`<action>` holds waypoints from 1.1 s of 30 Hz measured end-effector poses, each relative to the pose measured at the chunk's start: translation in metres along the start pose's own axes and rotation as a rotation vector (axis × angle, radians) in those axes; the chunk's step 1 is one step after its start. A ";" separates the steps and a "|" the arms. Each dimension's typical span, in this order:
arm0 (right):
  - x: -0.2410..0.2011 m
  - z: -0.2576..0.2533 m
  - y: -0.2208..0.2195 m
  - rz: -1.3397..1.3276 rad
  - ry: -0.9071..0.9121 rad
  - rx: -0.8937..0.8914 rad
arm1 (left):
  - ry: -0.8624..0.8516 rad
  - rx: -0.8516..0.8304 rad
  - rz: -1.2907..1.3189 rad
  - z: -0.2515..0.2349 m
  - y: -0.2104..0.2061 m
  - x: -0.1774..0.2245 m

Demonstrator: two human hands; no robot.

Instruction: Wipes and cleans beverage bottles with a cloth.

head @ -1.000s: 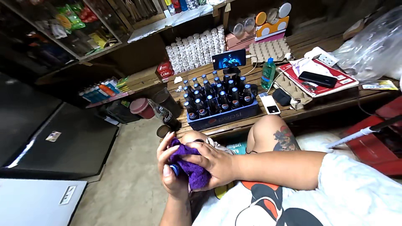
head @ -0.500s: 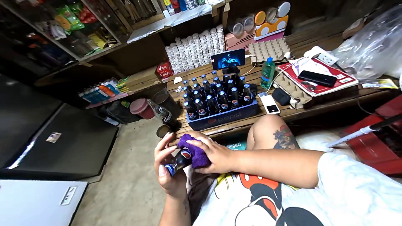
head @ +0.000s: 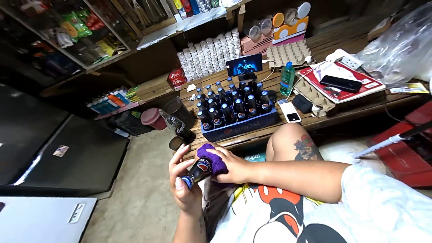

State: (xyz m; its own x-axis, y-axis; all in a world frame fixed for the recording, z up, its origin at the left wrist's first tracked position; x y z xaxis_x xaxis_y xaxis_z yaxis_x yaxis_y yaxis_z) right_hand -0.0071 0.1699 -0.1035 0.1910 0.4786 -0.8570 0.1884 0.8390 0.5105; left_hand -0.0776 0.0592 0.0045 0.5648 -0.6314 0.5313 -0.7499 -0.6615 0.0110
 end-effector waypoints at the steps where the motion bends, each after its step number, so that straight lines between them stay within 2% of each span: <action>1: -0.004 0.002 0.000 -0.004 0.024 0.014 | 0.002 0.002 -0.007 0.000 0.000 0.000; 4: -0.022 0.010 0.003 0.026 0.105 0.037 | 0.015 0.000 -0.003 -0.002 -0.001 0.001; 14: -0.089 0.049 0.016 0.036 0.671 0.299 | -0.003 -0.040 -0.046 -0.001 -0.005 0.004; 17: -0.095 0.050 0.017 0.060 0.757 0.325 | -0.007 -0.046 -0.058 0.000 -0.005 0.006; 23: -0.074 0.026 0.020 0.075 0.653 0.235 | -0.004 -0.037 -0.011 0.001 -0.004 0.000; 33: -0.013 -0.002 0.011 0.034 0.211 0.041 | 0.007 -0.064 -0.037 0.000 -0.009 0.001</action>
State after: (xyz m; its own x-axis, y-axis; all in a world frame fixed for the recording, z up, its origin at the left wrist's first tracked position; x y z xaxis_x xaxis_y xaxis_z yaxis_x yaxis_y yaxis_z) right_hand -0.0093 0.1735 -0.0873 -0.0074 0.5540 -0.8325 0.2252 0.8120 0.5384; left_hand -0.0707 0.0644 0.0050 0.5905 -0.6039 0.5354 -0.7490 -0.6571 0.0848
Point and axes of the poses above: each hand's wrist, its own z-axis away from the middle knuckle, its own y-axis out of the back of the hand, x = y × z, the point moved 10 cm from there along -z, towards the middle knuckle, and after that the axes turned 4 degrees about -y, right-handed, at the moved point
